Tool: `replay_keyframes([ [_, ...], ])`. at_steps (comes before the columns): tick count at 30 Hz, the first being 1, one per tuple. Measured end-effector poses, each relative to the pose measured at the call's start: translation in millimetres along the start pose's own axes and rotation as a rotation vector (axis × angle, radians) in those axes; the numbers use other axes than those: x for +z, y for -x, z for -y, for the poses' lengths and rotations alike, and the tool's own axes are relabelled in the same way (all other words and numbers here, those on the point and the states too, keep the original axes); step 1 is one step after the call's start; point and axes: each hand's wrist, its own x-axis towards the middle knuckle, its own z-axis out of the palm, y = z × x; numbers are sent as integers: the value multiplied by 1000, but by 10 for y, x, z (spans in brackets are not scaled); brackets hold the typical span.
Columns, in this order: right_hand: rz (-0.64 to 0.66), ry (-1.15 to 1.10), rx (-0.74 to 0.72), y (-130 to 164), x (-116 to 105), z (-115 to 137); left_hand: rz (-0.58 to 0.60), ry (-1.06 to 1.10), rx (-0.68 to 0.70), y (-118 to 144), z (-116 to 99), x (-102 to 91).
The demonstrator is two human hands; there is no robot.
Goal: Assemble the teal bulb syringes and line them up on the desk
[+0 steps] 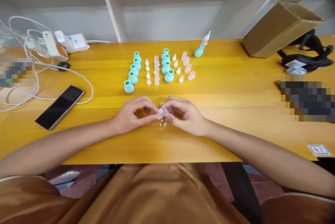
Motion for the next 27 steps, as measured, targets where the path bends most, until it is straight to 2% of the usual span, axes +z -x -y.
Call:
replay_keyframes([
  [11, 25, -2, 28, 8, -6, 4, -3, -103, 72, -12, -40, 6],
  [27, 19, 20, 9, 11, -2, -5, 11, -101, 56, -10, -47, -2],
])
